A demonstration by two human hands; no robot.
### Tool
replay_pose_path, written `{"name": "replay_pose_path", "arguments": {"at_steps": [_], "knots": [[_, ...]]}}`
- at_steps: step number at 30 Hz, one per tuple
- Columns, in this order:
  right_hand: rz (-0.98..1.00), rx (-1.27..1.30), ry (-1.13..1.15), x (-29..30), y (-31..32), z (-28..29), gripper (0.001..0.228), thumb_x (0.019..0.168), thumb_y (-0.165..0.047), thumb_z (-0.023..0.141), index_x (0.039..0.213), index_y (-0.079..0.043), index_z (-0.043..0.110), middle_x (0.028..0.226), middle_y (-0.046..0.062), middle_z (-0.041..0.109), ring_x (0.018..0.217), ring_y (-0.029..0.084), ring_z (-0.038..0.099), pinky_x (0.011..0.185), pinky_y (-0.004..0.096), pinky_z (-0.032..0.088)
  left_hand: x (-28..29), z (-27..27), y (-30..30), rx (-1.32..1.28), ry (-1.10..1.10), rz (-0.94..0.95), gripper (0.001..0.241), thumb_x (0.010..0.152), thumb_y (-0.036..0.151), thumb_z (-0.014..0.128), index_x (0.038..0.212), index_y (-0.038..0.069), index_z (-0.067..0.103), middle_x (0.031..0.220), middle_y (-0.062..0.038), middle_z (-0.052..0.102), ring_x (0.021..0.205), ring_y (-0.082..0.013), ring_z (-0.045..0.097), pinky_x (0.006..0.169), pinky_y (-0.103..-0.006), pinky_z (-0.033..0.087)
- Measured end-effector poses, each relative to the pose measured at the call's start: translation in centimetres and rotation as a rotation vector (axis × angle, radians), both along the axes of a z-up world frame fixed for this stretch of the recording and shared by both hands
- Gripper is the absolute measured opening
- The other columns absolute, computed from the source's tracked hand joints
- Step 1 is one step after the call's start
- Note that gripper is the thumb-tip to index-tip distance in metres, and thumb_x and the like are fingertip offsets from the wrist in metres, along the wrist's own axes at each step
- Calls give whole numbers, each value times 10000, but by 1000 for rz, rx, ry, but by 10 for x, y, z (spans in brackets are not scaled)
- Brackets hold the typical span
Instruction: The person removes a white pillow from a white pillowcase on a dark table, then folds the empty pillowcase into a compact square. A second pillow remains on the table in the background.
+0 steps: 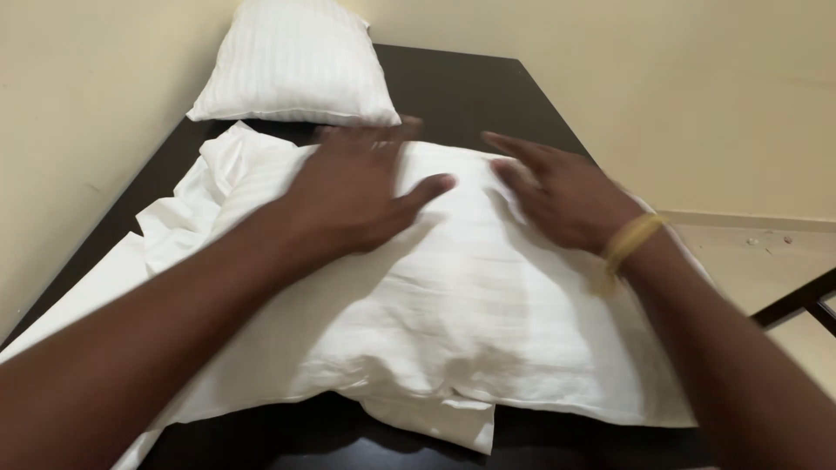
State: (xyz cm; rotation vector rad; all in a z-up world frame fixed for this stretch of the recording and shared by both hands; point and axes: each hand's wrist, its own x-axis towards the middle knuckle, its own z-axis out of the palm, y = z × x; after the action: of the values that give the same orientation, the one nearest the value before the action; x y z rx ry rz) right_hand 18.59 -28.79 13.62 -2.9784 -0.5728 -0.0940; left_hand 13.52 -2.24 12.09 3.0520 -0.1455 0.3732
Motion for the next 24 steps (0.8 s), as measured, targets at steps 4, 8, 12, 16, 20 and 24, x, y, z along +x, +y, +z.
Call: {"name": "replay_pose_path", "arguments": {"at_steps": [4,8,12,16,20,24], "knots": [[56,61,0,11,28,-12,705,969,-633,219,1572,-308,382,1580,53,468,1435,300,456,1229,522,226,40,-9,-15,-121,98,-167,1009,829,852,226,1620,226,257,1668,-64,276,1485,-461,278,1183,-647,198],[-179,57,121,25,-22,-21,738,957,-701,273,1567,-309,414,1618,45,422,1488,304,393,1229,443,274,12,-1,10,-182,259,111,1070,734,938,322,1618,338,281,1690,-10,254,1501,-446,280,1202,-644,231],[-181,139,103,40,-103,-53,768,980,-703,291,1563,-228,444,1613,126,459,1499,306,424,1242,441,296,2,-23,54,-206,174,77,1125,749,987,276,1606,260,322,1670,-61,310,1511,-357,356,1262,-575,232],[-314,209,117,29,-131,-62,804,938,-713,287,1602,-267,364,1631,151,384,1542,338,296,1237,483,242,-19,-18,67,-279,307,351,1147,729,954,279,1631,247,240,1695,-34,235,1503,-373,330,1181,-658,270],[-489,257,176,32,-170,-83,829,917,-746,275,1608,-288,277,1658,130,270,1567,332,171,1197,550,184,-23,-21,75,-295,325,426,1194,749,942,296,1640,147,268,1664,-111,351,1478,-382,417,1188,-581,352],[-688,143,211,6,-156,-68,822,965,-725,255,1611,-246,422,1630,206,415,1569,396,276,1248,553,273,-12,-23,56,-33,140,359,1150,900,935,252,1558,-5,336,1625,-228,309,1510,-418,254,1208,-518,239]]}}
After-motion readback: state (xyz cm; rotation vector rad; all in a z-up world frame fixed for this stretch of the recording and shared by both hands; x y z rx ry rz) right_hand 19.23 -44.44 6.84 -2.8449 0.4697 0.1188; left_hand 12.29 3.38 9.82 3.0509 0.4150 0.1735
